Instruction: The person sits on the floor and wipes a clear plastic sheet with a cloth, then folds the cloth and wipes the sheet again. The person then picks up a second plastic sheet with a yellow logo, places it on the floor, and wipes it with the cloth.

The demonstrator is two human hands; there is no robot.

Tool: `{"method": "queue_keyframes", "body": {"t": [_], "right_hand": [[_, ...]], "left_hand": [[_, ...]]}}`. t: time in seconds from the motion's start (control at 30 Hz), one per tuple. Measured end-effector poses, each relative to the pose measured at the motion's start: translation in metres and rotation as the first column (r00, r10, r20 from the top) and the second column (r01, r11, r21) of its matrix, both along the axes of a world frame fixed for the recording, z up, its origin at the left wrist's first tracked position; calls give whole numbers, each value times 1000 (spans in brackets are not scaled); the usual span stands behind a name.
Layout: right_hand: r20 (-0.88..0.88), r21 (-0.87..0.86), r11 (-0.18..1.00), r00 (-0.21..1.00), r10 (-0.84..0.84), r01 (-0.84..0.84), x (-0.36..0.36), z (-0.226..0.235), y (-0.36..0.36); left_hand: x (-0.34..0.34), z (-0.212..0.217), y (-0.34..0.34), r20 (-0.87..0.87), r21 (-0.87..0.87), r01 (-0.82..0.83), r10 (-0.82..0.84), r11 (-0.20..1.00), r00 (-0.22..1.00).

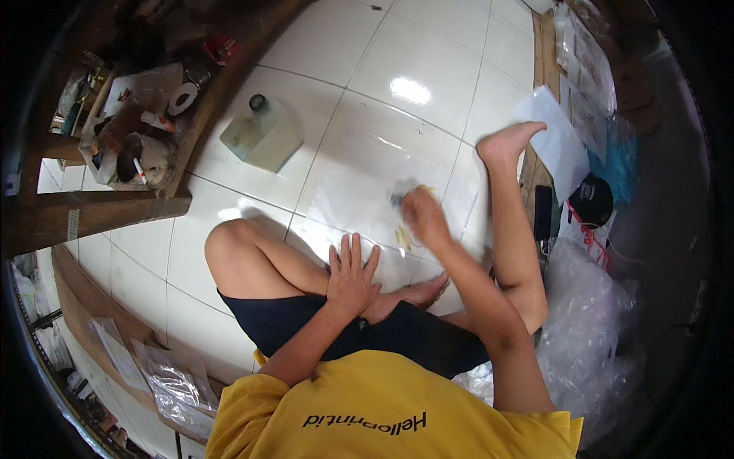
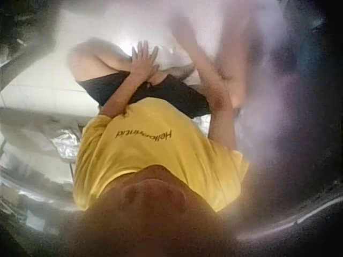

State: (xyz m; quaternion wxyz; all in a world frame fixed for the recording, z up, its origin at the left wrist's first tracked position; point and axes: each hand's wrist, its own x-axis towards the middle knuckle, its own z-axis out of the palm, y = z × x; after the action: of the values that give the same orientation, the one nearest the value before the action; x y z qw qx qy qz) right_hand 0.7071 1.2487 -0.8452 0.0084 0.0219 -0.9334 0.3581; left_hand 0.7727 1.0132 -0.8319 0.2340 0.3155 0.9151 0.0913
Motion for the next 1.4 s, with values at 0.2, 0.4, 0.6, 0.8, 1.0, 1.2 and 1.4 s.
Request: {"method": "queue_keyframes", "body": {"t": [0.2, 0.4, 0.6, 0.8, 1.0, 1.2, 1.4], "right_hand": [[86, 180, 981, 995, 51, -66, 52, -20, -23], [5, 160, 962, 975, -224, 220, -49, -24, 49], [56, 103, 990, 993, -100, 94, 10, 5, 3], [101, 96, 995, 995, -27, 18, 58, -1, -30], [171, -44, 998, 985, -33, 41, 12, 2, -7], [327, -189, 950, 929, -177, 248, 45, 50, 8], [150, -95, 972, 968, -202, 217, 50, 31, -17]], "left_hand": [[-1, 2, 5, 5, -17, 11, -11, 1000, 1000], [2, 1, 5, 5, 26, -16, 16, 1000, 1000], [-13, 11, 12, -54, 147, 76, -69, 986, 996], [-5, -6, 20, -4, 183, 86, -87, 979, 996], [-15, -12, 26, -68, 248, 43, -26, 968, 997], [-15, 10, 11, 24, 179, 155, -162, 972, 986], [-20, -1, 20, -37, 343, 53, -43, 938, 998]]}}
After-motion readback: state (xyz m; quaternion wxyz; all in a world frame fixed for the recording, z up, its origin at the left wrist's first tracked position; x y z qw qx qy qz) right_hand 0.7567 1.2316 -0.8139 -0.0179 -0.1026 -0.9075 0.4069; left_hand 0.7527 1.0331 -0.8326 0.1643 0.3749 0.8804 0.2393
